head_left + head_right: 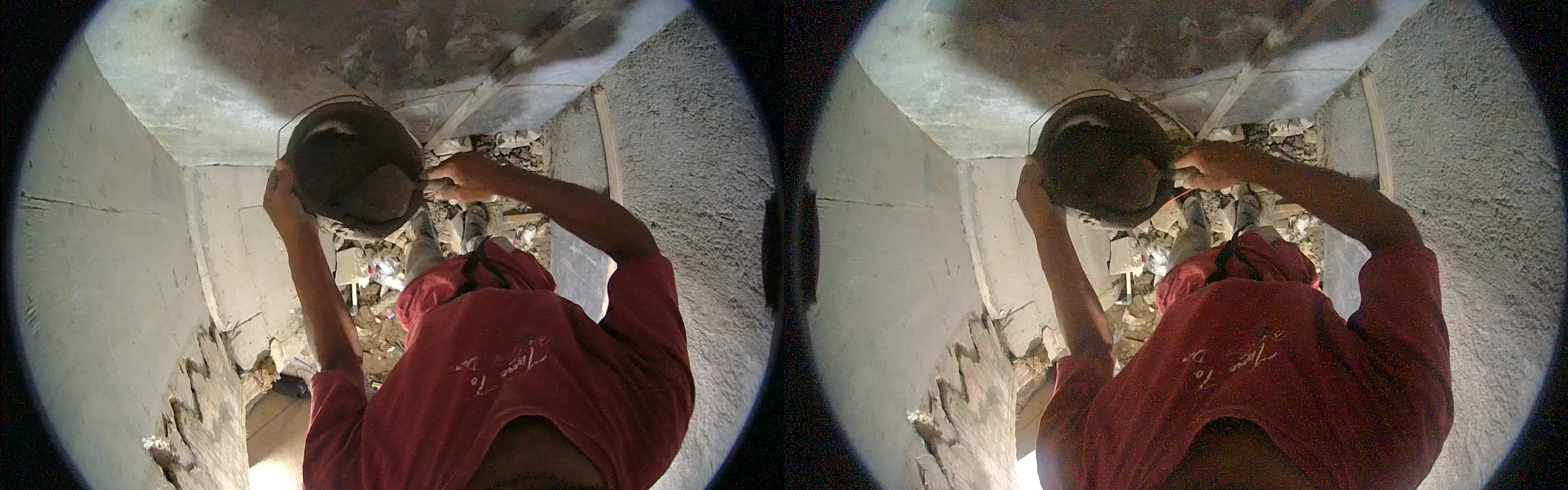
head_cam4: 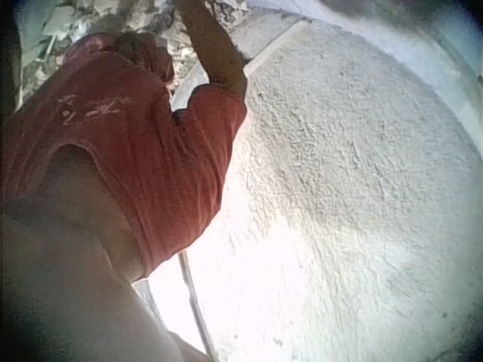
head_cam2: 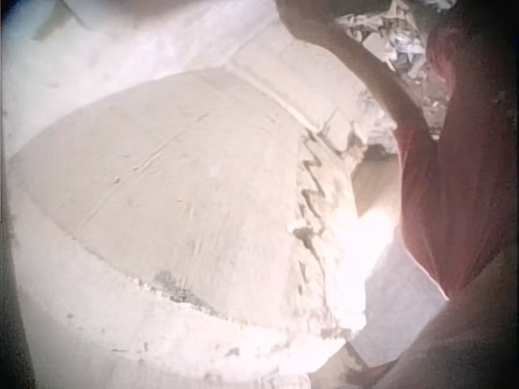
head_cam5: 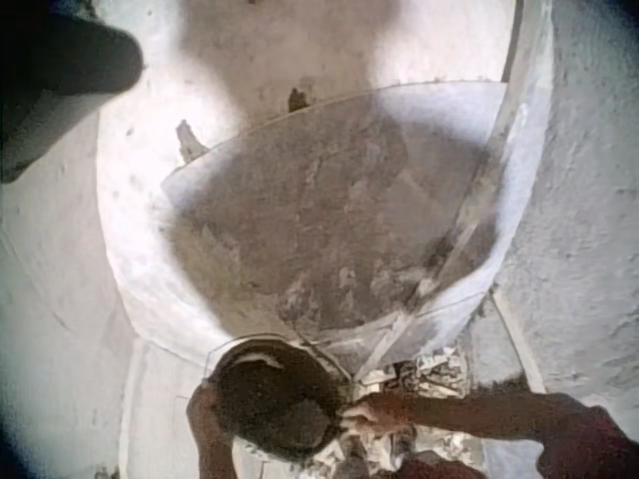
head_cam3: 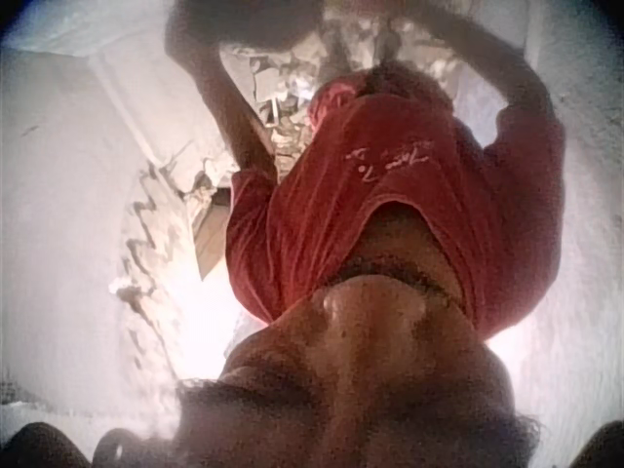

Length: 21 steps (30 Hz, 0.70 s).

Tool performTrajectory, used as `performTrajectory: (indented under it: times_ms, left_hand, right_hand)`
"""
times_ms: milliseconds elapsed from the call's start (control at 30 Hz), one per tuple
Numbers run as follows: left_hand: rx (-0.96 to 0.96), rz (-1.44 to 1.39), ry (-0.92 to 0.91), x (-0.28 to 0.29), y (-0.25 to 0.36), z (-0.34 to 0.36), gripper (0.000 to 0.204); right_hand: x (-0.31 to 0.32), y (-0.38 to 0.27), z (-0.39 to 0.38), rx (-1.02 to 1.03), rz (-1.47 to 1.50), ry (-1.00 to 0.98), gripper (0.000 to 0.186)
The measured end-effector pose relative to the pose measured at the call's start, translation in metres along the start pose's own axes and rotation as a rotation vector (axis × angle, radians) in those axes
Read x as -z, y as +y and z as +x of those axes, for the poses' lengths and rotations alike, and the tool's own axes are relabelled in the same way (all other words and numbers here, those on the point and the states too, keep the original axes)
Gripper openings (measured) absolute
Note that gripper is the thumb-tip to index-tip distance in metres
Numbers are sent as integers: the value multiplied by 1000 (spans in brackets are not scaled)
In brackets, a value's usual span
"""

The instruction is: The person applies mortar to the wall and tiles by scooping it from a bucket with a trowel and smoothing it across the wall surfaces.

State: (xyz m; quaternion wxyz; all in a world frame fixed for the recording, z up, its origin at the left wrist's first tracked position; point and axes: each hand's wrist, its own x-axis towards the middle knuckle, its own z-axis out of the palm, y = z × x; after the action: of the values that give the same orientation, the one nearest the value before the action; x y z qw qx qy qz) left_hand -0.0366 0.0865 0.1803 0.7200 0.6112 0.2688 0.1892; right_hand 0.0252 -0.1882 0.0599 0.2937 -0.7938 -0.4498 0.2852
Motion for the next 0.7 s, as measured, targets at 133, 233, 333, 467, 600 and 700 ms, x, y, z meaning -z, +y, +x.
performTrajectory:
  times_ms: [133, 233, 333, 467, 600, 700]
  left_hand:
    - [-53, -33, 6, 45, -7, 0, 34]
    - [-41, -90, 28, 53, -15, -7, 35]
    - [12, -204, 43, 69, -28, -5, 37]
    - [42, -314, 42, 91, -36, -10, 40]
    - [79, -370, 180, 111, -33, -17, 38]
    - [25, -358, 149, 120, -29, -25, 39]
  right_hand:
    - [-15, -12, 0, -104, 153, -67, 55]
    - [-35, 3, -6, 84, 212, 175, 56]
    - [-31, 3, -16, -33, 220, 218, 53]
    - [1, 9, -19, 36, 315, 304, 48]
    - [28, 18, -31, -2, 236, 422, 50]
    - [43, 10, -30, -11, 322, 421, 52]
